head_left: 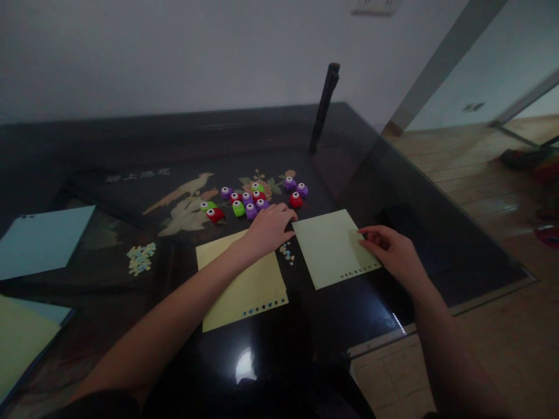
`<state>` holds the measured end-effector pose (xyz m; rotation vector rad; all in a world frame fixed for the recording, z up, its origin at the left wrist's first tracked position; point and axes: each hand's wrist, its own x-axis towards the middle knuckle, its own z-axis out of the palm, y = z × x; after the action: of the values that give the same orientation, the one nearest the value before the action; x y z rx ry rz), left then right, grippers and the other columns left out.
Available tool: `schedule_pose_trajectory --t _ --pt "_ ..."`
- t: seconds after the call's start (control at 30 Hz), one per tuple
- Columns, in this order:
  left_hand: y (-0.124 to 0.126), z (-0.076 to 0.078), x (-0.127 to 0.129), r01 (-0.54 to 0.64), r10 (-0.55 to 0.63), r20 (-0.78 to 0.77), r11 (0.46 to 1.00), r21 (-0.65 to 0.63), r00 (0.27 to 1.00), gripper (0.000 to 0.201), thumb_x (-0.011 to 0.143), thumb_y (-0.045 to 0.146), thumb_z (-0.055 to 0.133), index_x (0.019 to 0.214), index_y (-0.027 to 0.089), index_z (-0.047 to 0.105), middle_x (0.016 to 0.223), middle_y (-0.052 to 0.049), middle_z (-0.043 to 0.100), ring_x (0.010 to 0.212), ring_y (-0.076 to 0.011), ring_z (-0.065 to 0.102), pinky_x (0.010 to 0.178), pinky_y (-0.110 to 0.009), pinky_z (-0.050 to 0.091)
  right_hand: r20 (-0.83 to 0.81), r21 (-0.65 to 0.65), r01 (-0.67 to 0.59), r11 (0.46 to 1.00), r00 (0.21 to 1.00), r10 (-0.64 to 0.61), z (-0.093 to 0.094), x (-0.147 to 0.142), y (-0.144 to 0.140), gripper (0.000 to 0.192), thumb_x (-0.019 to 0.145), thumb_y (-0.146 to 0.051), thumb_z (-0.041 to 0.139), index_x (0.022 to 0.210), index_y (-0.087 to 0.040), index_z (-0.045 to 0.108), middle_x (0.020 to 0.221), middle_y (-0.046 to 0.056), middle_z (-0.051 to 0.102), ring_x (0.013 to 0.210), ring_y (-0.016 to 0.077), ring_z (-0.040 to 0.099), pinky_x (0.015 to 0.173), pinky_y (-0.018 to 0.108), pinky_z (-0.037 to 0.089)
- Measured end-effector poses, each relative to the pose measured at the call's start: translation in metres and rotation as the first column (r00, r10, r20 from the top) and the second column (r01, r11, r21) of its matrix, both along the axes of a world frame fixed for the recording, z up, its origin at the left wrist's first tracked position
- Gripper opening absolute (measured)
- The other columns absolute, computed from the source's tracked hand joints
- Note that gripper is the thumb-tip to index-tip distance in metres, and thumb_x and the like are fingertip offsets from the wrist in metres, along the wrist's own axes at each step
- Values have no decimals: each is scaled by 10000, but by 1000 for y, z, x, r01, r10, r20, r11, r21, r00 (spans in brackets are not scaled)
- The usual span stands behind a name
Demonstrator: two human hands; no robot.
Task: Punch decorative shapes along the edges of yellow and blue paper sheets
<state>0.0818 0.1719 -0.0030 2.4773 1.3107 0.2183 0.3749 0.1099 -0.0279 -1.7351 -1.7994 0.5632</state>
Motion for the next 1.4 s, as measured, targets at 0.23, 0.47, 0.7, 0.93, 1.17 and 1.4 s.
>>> schedule_pose_trajectory --t 0.23,0.47,0.7,0.93,1.17,1.4 --pt "2 -4 0 30 -30 19 999 25 999 244 833 225 646 1067 155 631 1084 -83 616 1008 -249 577 879 -385 460 27 124 34 992 999 -38 -2 -1 0 211 807 -312 601 956 -195 694 856 64 650 710 195 591 634 343 481" --pt "1 -5 4 43 -43 21 999 27 999 223 842 203 636 1060 157 623 1091 -79 620 1023 -244 573 882 -373 451 92 143 -45 989 995 32 -9 -2 1 292 809 -292 590 1071 -202 682 1068 94 691 891 248 612 757 414 515" --pt "2 -7 4 46 -47 30 998 32 998 218 845 212 638 1058 164 621 1097 -78 619 1020 -249 575 880 -382 456 93 171 -99 980 992 84 -11 -2 4 278 819 -303 588 1072 -221 672 1108 91 695 1001 269 601 816 444 509" --pt "3 -10 3 63 -64 26 996 64 998 209 848 222 629 1052 177 622 1093 -75 621 1022 -242 582 878 -380 466 92 189 -97 977 992 81 -17 0 7 225 813 -311 606 1009 -229 683 1130 98 673 1059 275 582 851 463 490" --pt "-2 -9 8 10 -11 11 994 108 1000 190 897 323 563 1016 187 622 1055 -73 634 989 -246 590 834 -382 473 84 237 -166 957 985 150 5 -30 29 168 847 -255 555 966 -219 669 1049 94 671 1026 254 593 851 432 495" --pt "-9 -13 15 -75 79 -16 984 159 997 249 872 382 592 1007 173 598 1063 -106 622 1018 -289 573 844 -422 455 183 165 -236 958 961 206 6 -86 116 205 799 -187 630 1002 -179 654 998 98 665 887 213 617 800 355 497"
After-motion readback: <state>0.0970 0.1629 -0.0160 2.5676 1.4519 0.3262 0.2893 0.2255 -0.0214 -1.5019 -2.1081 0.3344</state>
